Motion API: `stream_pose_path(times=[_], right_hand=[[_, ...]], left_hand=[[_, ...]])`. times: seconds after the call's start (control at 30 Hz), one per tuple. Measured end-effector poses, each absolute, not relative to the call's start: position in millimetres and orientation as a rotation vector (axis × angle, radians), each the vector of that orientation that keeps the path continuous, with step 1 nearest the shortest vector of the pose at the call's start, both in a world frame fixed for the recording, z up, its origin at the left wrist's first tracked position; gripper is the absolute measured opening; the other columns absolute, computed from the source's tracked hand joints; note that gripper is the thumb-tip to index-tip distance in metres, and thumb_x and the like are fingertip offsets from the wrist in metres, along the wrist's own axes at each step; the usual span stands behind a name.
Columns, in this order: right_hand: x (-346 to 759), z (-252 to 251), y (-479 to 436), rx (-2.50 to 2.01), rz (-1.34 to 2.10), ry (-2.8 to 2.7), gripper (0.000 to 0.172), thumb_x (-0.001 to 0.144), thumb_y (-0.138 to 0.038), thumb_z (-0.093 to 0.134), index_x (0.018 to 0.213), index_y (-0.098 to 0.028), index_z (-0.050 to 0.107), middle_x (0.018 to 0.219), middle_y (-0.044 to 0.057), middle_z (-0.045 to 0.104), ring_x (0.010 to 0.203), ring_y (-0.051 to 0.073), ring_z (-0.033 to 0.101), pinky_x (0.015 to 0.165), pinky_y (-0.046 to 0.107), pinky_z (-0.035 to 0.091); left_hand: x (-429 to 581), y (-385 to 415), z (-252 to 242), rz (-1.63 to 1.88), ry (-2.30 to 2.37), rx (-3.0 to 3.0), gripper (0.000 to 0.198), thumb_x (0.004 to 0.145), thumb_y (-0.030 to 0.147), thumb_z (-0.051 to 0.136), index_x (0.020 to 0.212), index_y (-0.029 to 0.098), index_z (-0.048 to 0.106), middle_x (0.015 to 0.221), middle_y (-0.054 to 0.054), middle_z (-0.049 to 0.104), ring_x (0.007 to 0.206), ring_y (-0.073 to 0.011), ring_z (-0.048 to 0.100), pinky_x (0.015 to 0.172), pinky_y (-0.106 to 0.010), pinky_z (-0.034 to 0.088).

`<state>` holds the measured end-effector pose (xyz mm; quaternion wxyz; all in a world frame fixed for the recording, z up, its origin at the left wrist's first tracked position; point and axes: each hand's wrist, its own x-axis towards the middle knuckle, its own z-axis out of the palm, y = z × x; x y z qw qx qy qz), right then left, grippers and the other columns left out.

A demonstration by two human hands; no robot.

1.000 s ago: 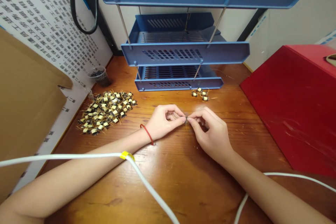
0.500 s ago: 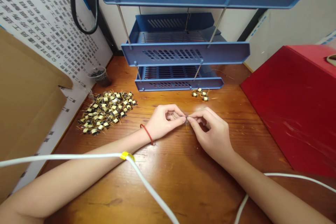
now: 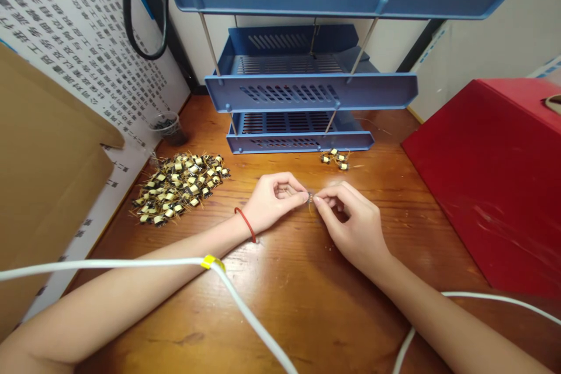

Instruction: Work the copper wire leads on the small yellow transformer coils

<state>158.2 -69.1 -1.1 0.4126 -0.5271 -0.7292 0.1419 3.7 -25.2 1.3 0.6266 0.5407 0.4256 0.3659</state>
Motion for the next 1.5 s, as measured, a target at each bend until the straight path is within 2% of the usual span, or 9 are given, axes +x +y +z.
stream_pose_path(times=[1.3, 1.43, 1.5], right_hand=[[159.8, -3.1, -65.1, -1.32, 0.509, -1.877, 0.014, 0.081, -0.012, 0.051, 0.07, -0.02, 0.055, 0.063, -0.001, 0.053, 0.058, 0.012, 0.048, 0.056, 0.024, 0.039], [161.7, -4.8, -65.0, -1.387, 0.547, -1.736, 0.007, 0.084, -0.016, 0.048, 0.083, -0.019, 0.054, 0.073, 0.001, 0.055, 0.064, 0.013, 0.053, 0.06, 0.025, 0.043], [163.0, -4.7, -65.4, -1.363, 0.59, -1.691, 0.013, 0.086, -0.017, 0.045, 0.096, -0.019, 0.052, 0.085, 0.004, 0.057, 0.074, 0.015, 0.056, 0.064, 0.027, 0.045]], left_hand=[[0.5, -25.1, 4.1, 0.857, 0.913, 1.139, 0.024, 0.06, 0.027, 0.074, 0.067, 0.011, 0.058, 0.062, -0.002, 0.064, 0.056, -0.0096, 0.058, 0.058, -0.022, 0.048], [1.0, -25.0, 3.3, 0.871, 0.918, 1.151, 0.025, 0.061, 0.029, 0.074, 0.067, 0.011, 0.057, 0.062, -0.002, 0.064, 0.055, -0.0091, 0.057, 0.058, -0.023, 0.048], [1.1, -24.9, 3.2, 0.863, 0.917, 1.164, 0.025, 0.061, 0.029, 0.073, 0.067, 0.011, 0.057, 0.062, -0.002, 0.064, 0.055, -0.0091, 0.057, 0.058, -0.023, 0.048]])
